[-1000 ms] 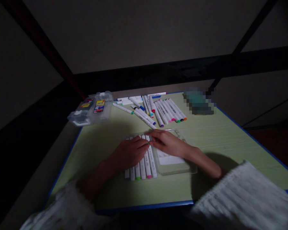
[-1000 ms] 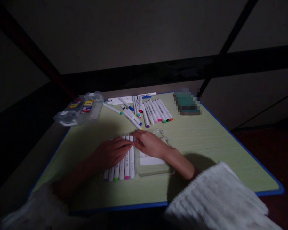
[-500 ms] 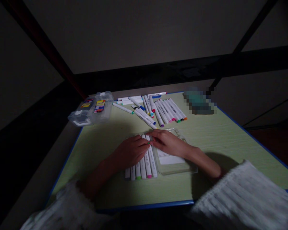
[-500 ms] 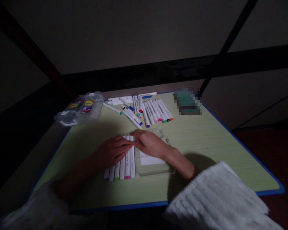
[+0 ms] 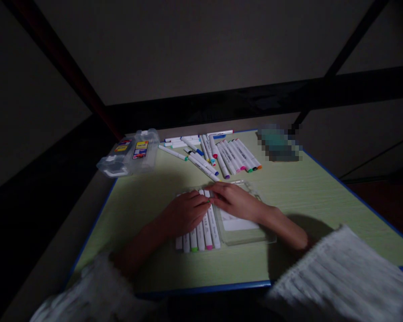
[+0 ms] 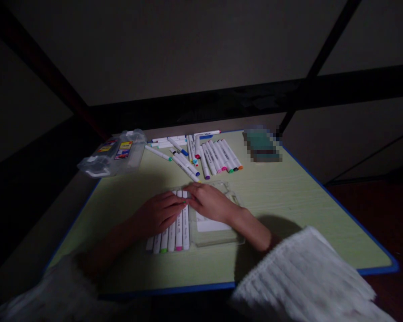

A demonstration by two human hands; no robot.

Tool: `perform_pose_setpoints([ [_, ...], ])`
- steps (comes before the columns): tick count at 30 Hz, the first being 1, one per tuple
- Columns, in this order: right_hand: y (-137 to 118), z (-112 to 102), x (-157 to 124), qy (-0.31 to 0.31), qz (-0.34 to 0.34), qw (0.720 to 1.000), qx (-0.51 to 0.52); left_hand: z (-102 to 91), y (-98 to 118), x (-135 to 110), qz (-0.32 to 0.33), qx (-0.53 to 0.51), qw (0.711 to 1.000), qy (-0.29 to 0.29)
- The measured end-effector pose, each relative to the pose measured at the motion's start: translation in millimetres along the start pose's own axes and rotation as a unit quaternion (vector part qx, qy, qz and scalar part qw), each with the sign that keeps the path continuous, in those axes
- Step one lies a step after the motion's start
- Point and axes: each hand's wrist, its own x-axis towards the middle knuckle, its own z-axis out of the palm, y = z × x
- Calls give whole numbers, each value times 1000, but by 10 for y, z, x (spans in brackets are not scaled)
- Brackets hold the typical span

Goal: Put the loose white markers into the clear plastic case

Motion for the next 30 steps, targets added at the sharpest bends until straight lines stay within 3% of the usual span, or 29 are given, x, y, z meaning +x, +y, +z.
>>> perform_pose_setpoints([
  [13, -14, -16, 1, -2, 4, 1000, 5, -36, 40, 17, 19, 45, 999, -14],
  [30, -25, -15, -4, -6, -2, 1000, -22, -16, 40, 20, -12, 13, 1000, -21],
])
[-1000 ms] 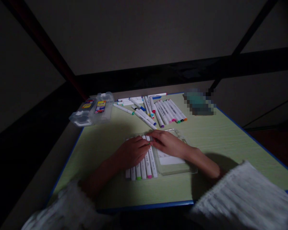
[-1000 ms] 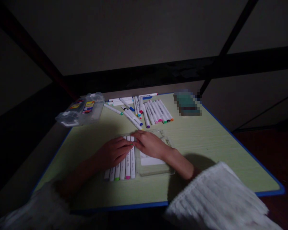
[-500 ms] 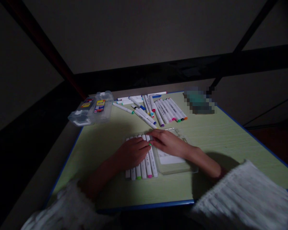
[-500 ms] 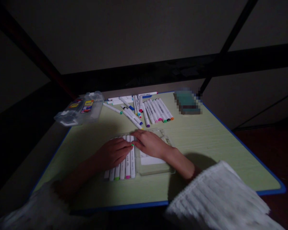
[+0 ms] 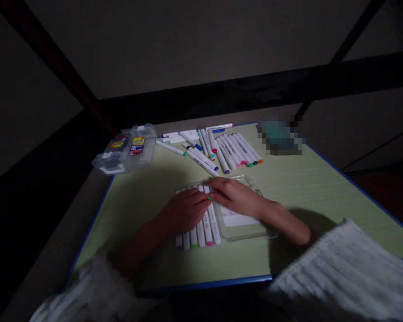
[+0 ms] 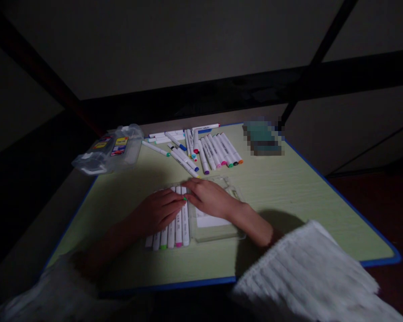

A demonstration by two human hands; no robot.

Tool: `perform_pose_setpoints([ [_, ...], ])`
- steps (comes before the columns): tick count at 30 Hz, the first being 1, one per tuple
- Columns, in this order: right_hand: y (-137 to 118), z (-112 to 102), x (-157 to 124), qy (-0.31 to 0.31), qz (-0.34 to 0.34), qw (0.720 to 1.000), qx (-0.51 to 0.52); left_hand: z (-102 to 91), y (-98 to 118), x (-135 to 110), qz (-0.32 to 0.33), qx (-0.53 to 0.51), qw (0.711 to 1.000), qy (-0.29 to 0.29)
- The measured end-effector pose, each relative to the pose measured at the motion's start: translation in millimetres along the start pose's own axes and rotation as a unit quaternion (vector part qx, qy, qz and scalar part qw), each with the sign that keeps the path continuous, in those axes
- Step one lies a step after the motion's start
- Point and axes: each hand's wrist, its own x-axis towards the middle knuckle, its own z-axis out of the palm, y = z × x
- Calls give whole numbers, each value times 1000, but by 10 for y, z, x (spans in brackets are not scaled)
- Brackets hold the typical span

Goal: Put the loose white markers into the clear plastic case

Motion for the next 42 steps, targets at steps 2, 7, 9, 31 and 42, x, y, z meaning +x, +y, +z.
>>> perform_pose_setpoints([
  [2, -2, 0, -1, 2, 0, 1000, -3, -2, 2, 2, -5, -1, 1000, 1],
  [7, -8, -7, -4, -4, 2, 1000, -13, -7, -1, 6, -2, -1, 1000, 8],
  [9, -11, -10, -4, -5, 2, 1000, -14, -9, -2, 8, 1, -1, 1000, 10],
  [31, -5, -6, -5, -8, -2, 1000, -30, -10, 6, 7, -8, 14, 1000, -13],
  [42, -33, -24, 4, -16, 3, 999, -49, -55, 104, 33, -30, 55, 996, -59],
])
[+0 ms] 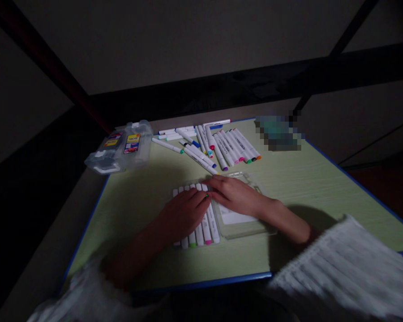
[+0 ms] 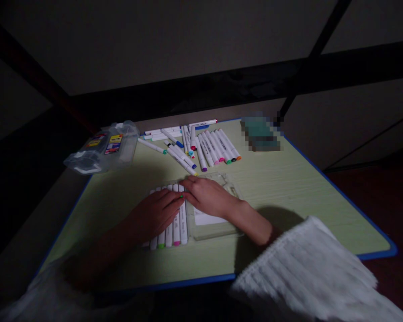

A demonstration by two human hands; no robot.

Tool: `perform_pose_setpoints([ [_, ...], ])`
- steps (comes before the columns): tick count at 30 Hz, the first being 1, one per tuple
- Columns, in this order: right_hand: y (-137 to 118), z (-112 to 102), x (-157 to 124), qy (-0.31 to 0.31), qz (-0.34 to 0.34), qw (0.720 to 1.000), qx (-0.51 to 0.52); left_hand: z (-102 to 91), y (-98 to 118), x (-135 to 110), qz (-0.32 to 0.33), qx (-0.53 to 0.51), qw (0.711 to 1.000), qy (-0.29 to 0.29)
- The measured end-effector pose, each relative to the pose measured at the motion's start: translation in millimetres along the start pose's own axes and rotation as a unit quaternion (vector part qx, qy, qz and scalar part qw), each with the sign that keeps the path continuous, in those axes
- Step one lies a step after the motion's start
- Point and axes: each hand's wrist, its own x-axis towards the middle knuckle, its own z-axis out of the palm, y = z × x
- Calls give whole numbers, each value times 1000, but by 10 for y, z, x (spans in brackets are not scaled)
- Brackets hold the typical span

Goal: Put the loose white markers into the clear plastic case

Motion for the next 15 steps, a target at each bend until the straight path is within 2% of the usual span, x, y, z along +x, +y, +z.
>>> perform_pose_setpoints([
  [15, 6, 4, 0, -3, 3, 1000, 0, -8, -34, -12, 17, -15, 1000, -1],
])
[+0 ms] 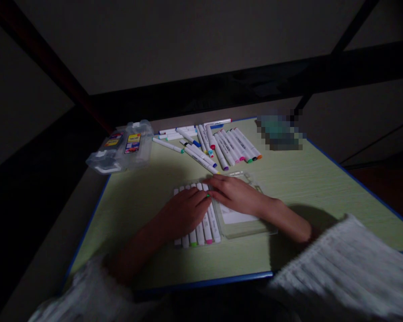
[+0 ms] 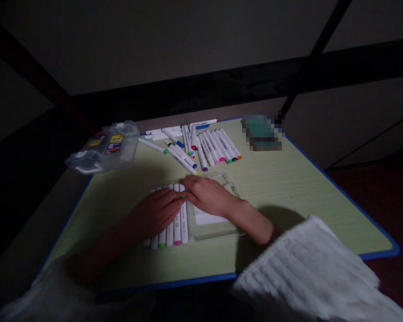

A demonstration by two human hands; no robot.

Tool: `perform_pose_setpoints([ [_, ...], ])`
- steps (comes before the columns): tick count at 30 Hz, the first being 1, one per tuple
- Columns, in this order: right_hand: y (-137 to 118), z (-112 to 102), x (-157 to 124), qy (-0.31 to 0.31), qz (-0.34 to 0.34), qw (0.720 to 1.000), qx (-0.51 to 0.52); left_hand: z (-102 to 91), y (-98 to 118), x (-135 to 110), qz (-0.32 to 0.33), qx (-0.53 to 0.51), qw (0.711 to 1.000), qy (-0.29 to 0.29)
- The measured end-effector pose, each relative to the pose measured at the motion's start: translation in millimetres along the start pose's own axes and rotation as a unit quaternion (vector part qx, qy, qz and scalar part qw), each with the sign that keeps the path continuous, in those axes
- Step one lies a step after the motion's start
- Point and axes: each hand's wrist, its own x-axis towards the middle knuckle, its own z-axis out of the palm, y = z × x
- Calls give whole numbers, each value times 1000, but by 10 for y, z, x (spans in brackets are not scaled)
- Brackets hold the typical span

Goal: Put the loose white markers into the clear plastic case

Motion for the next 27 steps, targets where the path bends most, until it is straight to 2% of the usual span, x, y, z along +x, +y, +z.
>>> perform_pose_setpoints([
  [12, -4, 3, -7, 15, 0, 1000, 7, 22, -11, -7, 29, 1, 999, 24],
  [27, -21, -12, -8, 3, 1, 1000, -7, 9, 3, 2, 16, -2, 1000, -3],
])
